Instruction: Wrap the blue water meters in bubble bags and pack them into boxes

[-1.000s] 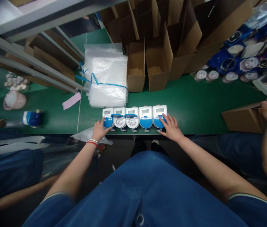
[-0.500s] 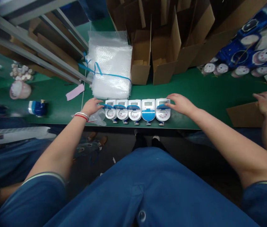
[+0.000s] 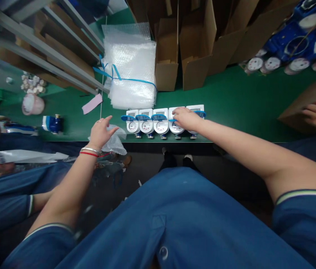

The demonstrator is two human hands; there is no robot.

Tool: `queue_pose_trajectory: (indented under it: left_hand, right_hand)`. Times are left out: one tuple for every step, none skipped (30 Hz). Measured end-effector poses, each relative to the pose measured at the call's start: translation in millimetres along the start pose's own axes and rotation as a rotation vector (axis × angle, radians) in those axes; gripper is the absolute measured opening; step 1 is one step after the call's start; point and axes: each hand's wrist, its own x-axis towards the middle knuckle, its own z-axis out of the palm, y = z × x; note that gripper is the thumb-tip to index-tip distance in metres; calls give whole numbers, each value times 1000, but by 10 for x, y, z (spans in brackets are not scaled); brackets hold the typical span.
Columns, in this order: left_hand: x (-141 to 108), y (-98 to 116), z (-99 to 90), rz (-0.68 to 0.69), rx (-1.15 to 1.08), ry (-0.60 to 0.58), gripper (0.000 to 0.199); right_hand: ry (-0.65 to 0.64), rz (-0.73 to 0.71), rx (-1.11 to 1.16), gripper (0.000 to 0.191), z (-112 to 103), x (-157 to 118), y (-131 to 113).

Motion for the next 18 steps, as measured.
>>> queue_pose_trajectory:
  left_hand:
    - [-170, 55, -25, -22, -3, 3, 65]
    - [-350, 116, -33, -45, -4, 5, 63]
    - [-536, 177, -24, -68, -1, 6, 62]
    - [-725, 236, 4, -94, 2, 10, 62]
    - [-916, 288, 49, -121, 3, 15, 63]
    - [-1106, 329, 111, -147, 0, 17, 65]
    - [-1295, 359, 188, -173, -4, 14, 67]
    - [-1480, 375, 277, -197, -11, 3, 69]
    - [-1661, 380, 375, -219, -20, -15, 69]
    - [-1836, 373, 479, -239, -31, -41, 69]
    - [-2004, 358, 583, -258, -40, -71, 69]
    - [-2159, 336, 684, -277, -51, -101, 69]
    - [-2297, 307, 775, -294, -63, -124, 69]
    - [-2413, 271, 851, -311, -76, -140, 71]
    - [-2501, 223, 905, -332, -91, -144, 74]
    - [-2555, 159, 929, -360, -111, -135, 77]
    - [-2573, 73, 914, -396, -137, -115, 79]
    - [-2557, -42, 851, -444, -169, -85, 81]
  right_hand:
    - [-8, 7, -3, 24, -95, 67, 75]
    - [-28, 16, -7, 22, -169, 129, 138]
    - [-59, 23, -12, 22, -221, 183, 187]
    - [-96, 30, -14, 24, -252, 221, 219]
    - [-125, 36, -5, 26, -267, 240, 236]
    - [-137, 42, 11, 28, -272, 238, 239]
    - [-131, 47, 31, 30, -271, 215, 229]
    - [-111, 54, 49, 33, -269, 172, 209]
    - [-76, 64, 61, 37, -266, 110, 178]
    - [-26, 79, 63, 42, -265, 34, 135]
    - [37, 99, 59, 46, -263, -58, 75]
    - [116, 123, 56, 48, -258, -164, -6]
    - [209, 152, 63, 49, -245, -287, -115]
    - [306, 185, 84, 49, -219, -430, -255]
    - [397, 220, 118, 48, -174, -600, -425]
    - [466, 264, 168, 49, -101, -800, -616]
    - [526, 329, 235, 49, 11, -1033, -813]
    - [559, 410, 306, 49, 169, -1299, -995]
